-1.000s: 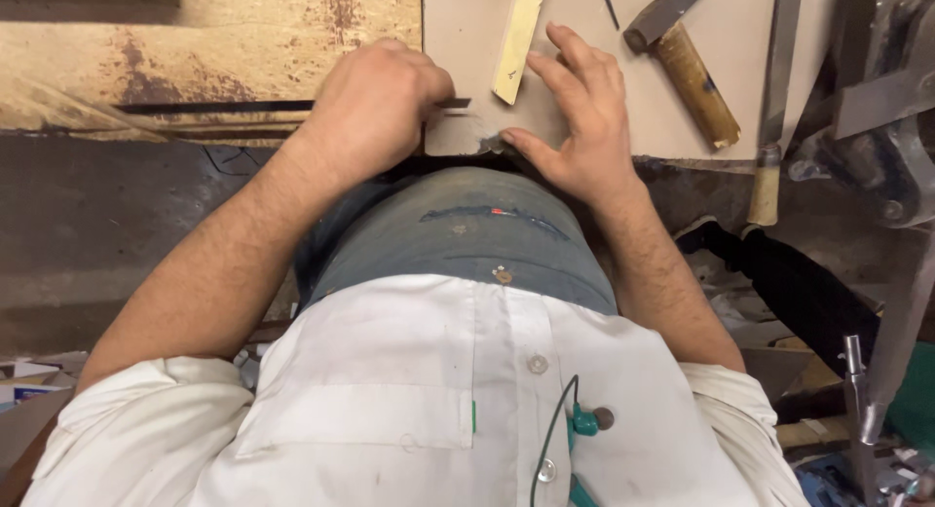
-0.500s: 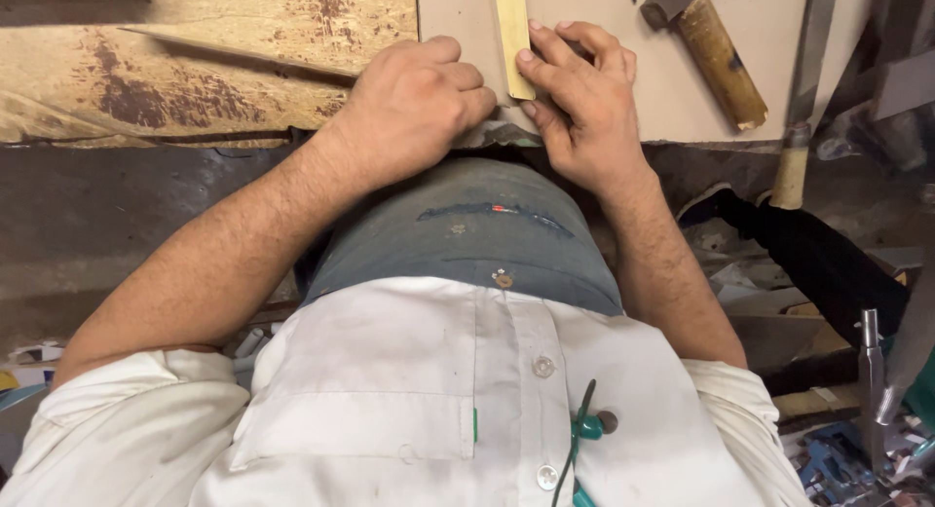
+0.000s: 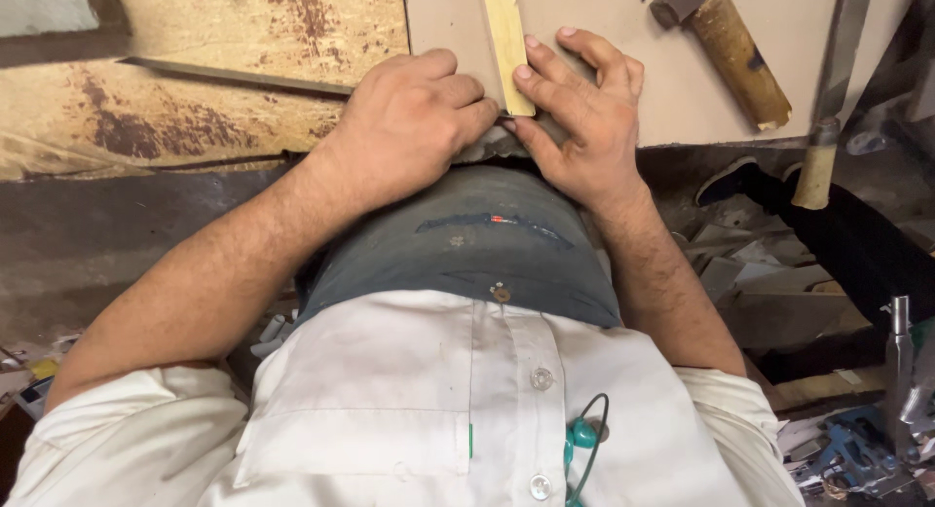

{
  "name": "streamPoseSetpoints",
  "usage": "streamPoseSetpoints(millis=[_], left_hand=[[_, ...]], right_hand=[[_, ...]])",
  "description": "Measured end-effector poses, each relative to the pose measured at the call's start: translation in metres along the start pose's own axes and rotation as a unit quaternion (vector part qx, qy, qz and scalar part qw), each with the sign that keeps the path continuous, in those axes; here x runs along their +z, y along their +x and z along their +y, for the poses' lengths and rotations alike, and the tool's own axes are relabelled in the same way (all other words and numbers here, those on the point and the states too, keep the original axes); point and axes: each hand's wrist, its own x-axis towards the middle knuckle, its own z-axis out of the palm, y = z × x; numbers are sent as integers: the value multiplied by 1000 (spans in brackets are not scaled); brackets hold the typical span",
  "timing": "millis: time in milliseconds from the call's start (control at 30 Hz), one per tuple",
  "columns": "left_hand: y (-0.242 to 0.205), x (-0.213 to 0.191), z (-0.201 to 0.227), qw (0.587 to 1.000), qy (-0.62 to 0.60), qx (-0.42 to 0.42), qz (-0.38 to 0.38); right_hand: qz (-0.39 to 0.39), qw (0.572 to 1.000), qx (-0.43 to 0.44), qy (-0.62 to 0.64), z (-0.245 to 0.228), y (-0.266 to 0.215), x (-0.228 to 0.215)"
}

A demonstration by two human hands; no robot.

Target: The person assembles a shoe component by placing a metal strip onto a wooden block and repeatedly pressing it with a manual press. The person also uses a hammer to tap the metal strip into place and checks the fit between the metal and wood.

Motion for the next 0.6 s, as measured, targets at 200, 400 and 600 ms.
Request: streamPoseSetpoints(millis=[200,400,600], left_hand=[[4,-7,-1,1000,-18,4,-18],[8,-10,-5,999,-30,26,-38],[12,-13,-4,998,-14,38,-43]], right_hand=[[5,1000,0,9,1,3,0],[5,1000,-11,4,3,4,-2],[2,1000,-6,7,3,5,-3]])
